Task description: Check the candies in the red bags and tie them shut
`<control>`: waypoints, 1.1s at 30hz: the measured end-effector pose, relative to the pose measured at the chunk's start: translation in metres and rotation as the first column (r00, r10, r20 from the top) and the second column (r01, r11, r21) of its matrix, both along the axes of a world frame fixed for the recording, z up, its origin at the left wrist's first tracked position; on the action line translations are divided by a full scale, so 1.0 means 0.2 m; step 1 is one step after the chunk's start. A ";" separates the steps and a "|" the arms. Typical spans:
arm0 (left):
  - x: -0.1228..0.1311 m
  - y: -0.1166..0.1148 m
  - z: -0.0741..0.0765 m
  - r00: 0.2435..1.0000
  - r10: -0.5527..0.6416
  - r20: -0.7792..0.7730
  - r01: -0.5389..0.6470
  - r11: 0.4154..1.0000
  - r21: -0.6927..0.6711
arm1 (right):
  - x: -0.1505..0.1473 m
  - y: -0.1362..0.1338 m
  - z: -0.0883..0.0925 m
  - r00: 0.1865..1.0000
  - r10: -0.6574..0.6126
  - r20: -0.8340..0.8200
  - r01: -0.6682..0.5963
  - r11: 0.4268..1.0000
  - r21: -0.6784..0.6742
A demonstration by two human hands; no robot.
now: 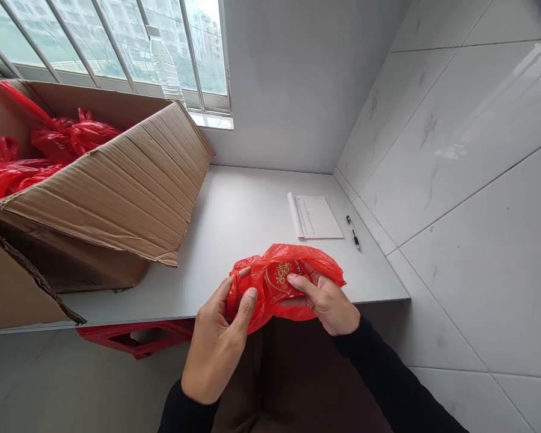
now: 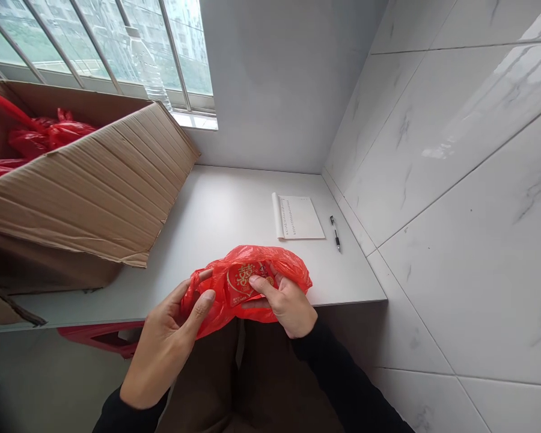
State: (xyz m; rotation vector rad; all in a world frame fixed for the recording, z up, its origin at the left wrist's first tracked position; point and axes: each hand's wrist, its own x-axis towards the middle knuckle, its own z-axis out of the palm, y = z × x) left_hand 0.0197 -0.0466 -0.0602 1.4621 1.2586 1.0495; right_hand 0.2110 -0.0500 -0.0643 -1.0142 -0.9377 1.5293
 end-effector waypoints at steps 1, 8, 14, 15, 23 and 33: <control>0.00 0.00 0.00 1.000 -0.004 0.012 0.004 1.000 0.006 | 0.00 0.00 0.00 1.000 0.003 -0.004 -0.003 1.000 0.004; 0.01 -0.03 0.05 0.988 0.120 0.097 -0.122 0.992 0.013 | 0.02 -0.01 -0.01 0.999 -0.041 0.021 0.042 0.998 -0.036; 0.01 -0.04 0.08 0.973 0.203 0.111 -0.208 0.977 0.040 | 0.03 0.01 -0.07 0.989 -0.066 0.129 0.071 0.997 -0.033; 0.01 -0.04 0.08 0.971 0.217 0.103 -0.223 0.974 0.048 | 0.03 0.01 -0.08 0.970 -0.091 0.227 0.093 0.996 0.000; 0.03 -0.07 0.12 0.916 0.382 0.126 -0.391 0.918 0.062 | -0.04 0.09 -0.12 0.427 -0.157 0.891 -0.021 0.983 0.183; 0.00 -0.08 0.08 0.908 0.377 0.183 -0.396 0.915 0.078 | -0.19 0.17 -0.06 0.086 -0.223 0.971 -0.244 0.940 0.237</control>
